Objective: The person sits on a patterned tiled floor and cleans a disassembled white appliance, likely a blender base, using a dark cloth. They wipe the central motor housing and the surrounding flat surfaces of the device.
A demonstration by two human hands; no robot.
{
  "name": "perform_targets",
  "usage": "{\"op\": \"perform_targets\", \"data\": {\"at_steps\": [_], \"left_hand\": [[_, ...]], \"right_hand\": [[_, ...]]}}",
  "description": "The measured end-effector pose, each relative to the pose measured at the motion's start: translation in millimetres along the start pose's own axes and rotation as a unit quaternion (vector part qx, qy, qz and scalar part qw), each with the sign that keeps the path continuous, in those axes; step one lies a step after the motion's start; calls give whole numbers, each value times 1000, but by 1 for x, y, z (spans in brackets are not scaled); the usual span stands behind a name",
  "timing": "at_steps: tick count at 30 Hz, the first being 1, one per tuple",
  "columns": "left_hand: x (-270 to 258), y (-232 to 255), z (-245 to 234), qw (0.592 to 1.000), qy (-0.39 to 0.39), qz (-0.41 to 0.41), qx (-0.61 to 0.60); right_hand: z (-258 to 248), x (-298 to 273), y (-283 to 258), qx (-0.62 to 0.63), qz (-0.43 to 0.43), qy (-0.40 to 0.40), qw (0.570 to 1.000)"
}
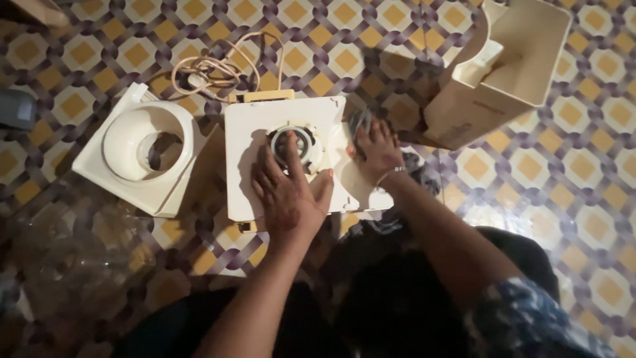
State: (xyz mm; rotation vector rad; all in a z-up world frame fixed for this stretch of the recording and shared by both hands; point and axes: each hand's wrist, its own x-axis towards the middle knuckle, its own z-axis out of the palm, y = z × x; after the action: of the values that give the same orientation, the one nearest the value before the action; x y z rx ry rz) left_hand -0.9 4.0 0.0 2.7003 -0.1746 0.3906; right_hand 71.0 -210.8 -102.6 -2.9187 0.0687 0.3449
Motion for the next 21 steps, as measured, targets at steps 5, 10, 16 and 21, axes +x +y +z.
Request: {"op": "perform_targets", "data": {"at_steps": [5, 10, 16, 21], "left_hand": [[1, 0, 1, 1000, 10, -3, -4], [1, 0, 0, 1000, -2, -13, -4], [-2, -3, 0, 1000, -4, 0, -4], [-6, -6, 5, 1000, 18, 9, -24]], "right_hand": [[-8, 31, 20, 97, 38, -46, 994], [46, 31, 53, 39, -36, 90, 995], [62, -20, 55, 116, 14, 3, 993], [42, -83, 48, 32, -87, -108, 990]]}}
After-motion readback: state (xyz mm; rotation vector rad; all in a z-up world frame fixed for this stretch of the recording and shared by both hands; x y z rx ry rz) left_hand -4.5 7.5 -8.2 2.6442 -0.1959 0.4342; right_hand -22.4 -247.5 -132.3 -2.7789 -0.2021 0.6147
